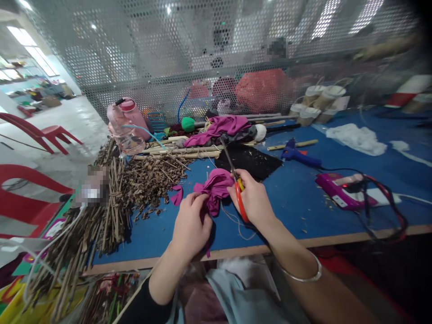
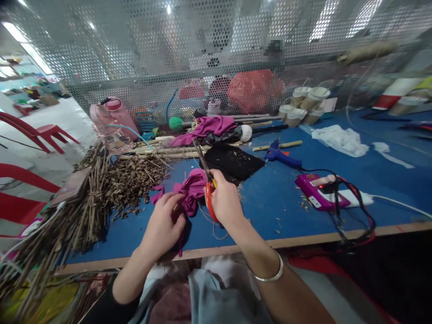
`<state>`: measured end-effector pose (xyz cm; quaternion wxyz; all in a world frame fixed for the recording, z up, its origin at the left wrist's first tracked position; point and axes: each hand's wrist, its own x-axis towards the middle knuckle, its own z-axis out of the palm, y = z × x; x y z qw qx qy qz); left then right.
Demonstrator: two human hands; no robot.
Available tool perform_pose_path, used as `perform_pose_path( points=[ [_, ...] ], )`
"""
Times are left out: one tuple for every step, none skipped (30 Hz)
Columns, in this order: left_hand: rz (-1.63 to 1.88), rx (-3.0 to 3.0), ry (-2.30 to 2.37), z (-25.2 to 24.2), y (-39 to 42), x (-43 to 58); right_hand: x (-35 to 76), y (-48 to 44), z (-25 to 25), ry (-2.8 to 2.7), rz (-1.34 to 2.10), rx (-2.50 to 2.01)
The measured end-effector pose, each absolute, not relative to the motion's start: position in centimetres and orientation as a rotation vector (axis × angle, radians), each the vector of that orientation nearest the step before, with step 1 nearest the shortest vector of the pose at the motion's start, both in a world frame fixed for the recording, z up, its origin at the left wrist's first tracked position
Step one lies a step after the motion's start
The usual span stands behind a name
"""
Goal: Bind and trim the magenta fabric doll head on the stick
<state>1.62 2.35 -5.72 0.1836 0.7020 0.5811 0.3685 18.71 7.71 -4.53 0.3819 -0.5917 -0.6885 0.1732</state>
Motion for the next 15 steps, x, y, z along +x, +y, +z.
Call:
perform_pose_path(
  points=[
    [0.988,2.000,1.643,-5.7,2.3,1.5,18.7,7.7,-4.4,-1.754,0.447,-1.503],
    [0.967,1.984,1.651,-5.7,2.3,1.3,18.6,7.6,-4.3,-1.747,0.454,-1.492],
    [0.967,1.948,1.663,-5.7,2.4,1.1,18.6,7.5,-4.2,-1.728,0.462,-1.476],
    [0.980,1.904,1.678,-5.6,2.6,0.8,18.7,7.3,-4.0,-1.699,0.470,-1.455],
    [0.993,1.856,1.695,-5.5,2.9,0.5,18.7,7.1,-3.8,-1.663,0.479,-1.429],
    [1.004,1.809,1.704,-5.4,3.1,0.2,18.8,6.8,-3.6,-1.628,0.492,-1.403],
    [1.015,1.761,1.697,-5.2,3.3,0.0,18.8,6.3,-3.5,-1.593,0.506,-1.378],
    [1.026,1.712,1.673,-4.9,3.4,-0.2,18.9,5.9,-3.3,-1.567,0.521,-1.357],
    [1.037,1.661,1.632,-4.7,3.5,-0.3,18.9,5.4,-3.2,-1.552,0.540,-1.340],
    [1.050,1.610,1.577,-4.6,3.5,-0.2,18.8,4.9,-3.2,-1.548,0.560,-1.327],
    [1.061,1.561,1.518,-4.5,3.5,-0.1,18.7,4.4,-3.2,-1.552,0.579,-1.317],
    [1.066,1.516,1.465,-4.4,3.5,0.1,18.5,4.0,-3.2,-1.568,0.591,-1.307],
    [1.068,1.478,1.424,-4.5,3.5,0.3,18.2,3.6,-3.3,-1.597,0.593,-1.295],
    [1.072,1.451,1.397,-4.7,3.4,0.6,17.8,3.4,-3.4,-1.644,0.584,-1.278],
    [1.083,1.435,1.382,-4.9,3.4,0.8,17.4,3.2,-3.6,-1.703,0.557,-1.254]
  ],
)
